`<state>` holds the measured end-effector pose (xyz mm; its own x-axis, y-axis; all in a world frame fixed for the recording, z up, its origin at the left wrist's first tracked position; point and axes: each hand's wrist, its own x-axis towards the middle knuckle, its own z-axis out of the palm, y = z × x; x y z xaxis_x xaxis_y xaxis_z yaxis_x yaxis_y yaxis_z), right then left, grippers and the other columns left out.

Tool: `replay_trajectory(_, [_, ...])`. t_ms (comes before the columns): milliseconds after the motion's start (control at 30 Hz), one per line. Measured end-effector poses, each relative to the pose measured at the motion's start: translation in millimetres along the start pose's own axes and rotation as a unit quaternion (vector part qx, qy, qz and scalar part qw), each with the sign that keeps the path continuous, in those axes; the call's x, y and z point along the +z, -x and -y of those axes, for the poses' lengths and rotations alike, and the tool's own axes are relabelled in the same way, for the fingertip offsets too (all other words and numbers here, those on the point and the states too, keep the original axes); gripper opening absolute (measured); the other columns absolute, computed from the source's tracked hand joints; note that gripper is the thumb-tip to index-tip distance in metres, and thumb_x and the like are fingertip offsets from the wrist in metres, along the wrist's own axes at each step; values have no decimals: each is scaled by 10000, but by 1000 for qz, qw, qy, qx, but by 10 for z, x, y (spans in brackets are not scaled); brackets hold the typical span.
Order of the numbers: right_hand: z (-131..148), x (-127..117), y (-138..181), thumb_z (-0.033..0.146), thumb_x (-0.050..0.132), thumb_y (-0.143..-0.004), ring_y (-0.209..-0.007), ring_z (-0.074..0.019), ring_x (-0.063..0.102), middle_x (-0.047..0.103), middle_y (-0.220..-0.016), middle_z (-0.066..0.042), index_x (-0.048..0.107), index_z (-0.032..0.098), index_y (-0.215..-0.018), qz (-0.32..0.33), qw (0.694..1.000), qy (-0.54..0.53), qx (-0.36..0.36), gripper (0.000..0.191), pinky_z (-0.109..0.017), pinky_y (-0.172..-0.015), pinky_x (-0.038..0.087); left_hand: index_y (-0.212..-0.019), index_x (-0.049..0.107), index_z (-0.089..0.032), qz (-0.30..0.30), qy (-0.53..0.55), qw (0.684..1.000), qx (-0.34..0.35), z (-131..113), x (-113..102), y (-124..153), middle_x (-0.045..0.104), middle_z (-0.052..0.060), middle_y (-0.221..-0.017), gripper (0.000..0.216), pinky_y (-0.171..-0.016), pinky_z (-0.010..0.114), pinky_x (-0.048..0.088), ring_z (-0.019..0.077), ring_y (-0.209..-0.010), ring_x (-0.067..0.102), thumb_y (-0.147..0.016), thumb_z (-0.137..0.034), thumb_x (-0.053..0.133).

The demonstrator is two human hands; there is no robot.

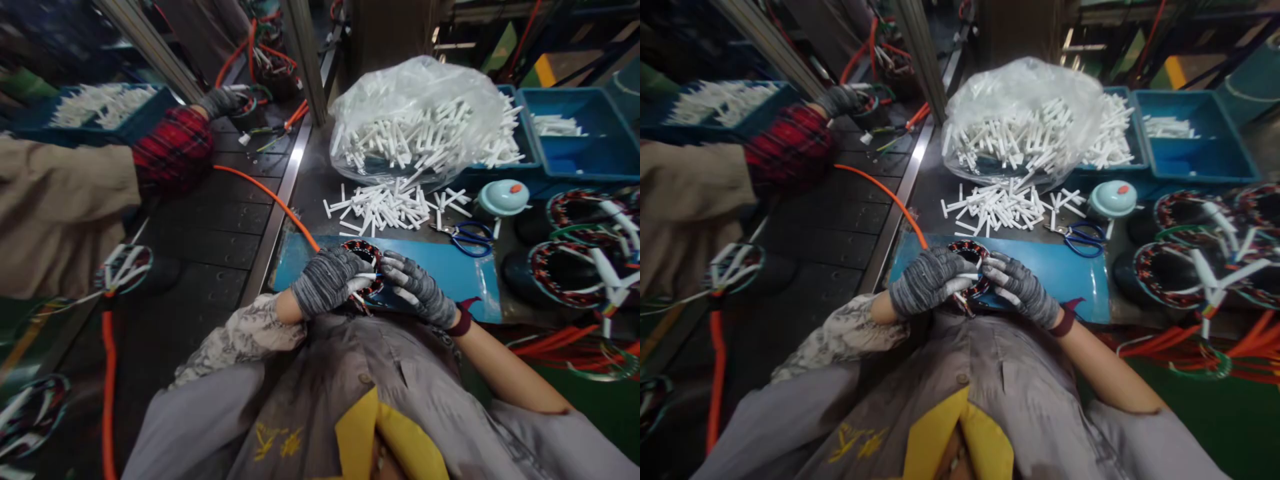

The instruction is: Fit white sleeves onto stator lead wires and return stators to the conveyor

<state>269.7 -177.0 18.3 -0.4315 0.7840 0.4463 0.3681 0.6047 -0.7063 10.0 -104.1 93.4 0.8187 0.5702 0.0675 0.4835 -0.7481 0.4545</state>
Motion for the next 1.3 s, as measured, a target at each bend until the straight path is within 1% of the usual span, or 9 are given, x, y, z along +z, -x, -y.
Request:
replay_trajectory(133, [56, -82, -273, 359, 489, -1056, -1429, -236, 517, 653, -1435, -65, 607, 313, -1411, 2, 991, -129, 46, 377, -481, -1190, 427, -1174, 728, -175, 2, 36, 998, -44, 0, -118, 12, 784, 76, -1107, 340, -993, 382, 542, 219, -1046, 726, -1060, -374, 477])
replay_trajectory(267, [88, -253, -578, 516, 599, -989, -1186, -229, 688, 740, -1275, -62, 690, 267, -1287, 77, 965, -220, 123, 399, -420, -1047, 542, -1196, 710, -180, 3, 54, 998, -29, -4, -152, 21, 770, 76, -1157, 360, -1017, 360, 532, 202, -1090, 706, -1073, -352, 418])
replay_trajectory(400, [118, -362, -931, 549, 630, -961, -1037, -198, 717, 774, -1140, -53, 716, 220, -1239, 199, 954, -193, 111, 439, -345, -923, 571, -1155, 719, -152, 30, -24, 999, -8, 39, -150, 75, 759, 101, -1009, 395, -889, 375, 556, 226, -943, 702, -1051, -389, 420])
replay_trajectory(533, [188, -286, -1174, 583, 580, -978, -871, -171, 697, 774, -961, -39, 768, 187, -1080, 286, 953, -85, 56, 450, -305, -830, 551, -1087, 728, -141, 34, -46, 998, 10, 140, -166, 185, 732, 117, -972, 441, -853, 398, 538, 254, -919, 688, -1039, -439, 407])
replay_trajectory(633, [222, -153, -1186, 599, 525, -1001, -760, -156, 659, 744, -840, -39, 770, 166, -972, 269, 963, 9, 21, 499, -292, -763, 528, -1095, 714, -125, 25, -31, 999, -2, 195, -164, 243, 729, 123, -968, 432, -878, 408, 534, 256, -930, 684, -1030, -423, 408])
replay_trajectory(700, [216, -97, -1127, 565, 512, -1019, -765, -168, 665, 746, -857, -63, 764, 151, -990, 241, 969, 49, 12, 486, -300, -754, 525, -1148, 696, -137, 28, -1, 1000, -12, 210, -167, 265, 735, 112, -998, 404, -906, 397, 537, 240, -948, 681, -1027, -405, 420])
replay_trajectory(900, [191, -183, -915, 408, 523, -1044, -1158, -220, 669, 718, -1279, -84, 674, 234, -1323, 225, 974, 30, 2, 362, -382, -1026, 516, -1185, 688, -167, 42, 68, 997, 12, 229, -218, 276, 740, 107, -1129, 382, -992, 368, 523, 227, -1068, 676, -1043, -391, 413])
replay_trajectory(1133, [361, -72, -871, 452, 480, -1053, -1047, -255, 671, 726, -1165, -136, 733, 167, -1208, 177, 975, 132, 12, 411, -437, -954, 536, -1148, 710, -150, 119, -58, 990, -55, 78, -147, 88, 753, 113, -1061, 422, -946, 395, 515, 248, -996, 693, -1069, -418, 394])
replay_trajectory(1300, [283, -278, -779, 545, 520, -1014, -958, -241, 659, 711, -1085, -119, 750, 192, -1156, 152, 983, 105, 17, 445, -405, -860, 541, -984, 736, -133, 140, -127, 979, -79, -73, -187, 30, 746, 118, -906, 481, -820, 388, 514, 247, -848, 687, -1054, -489, 420])
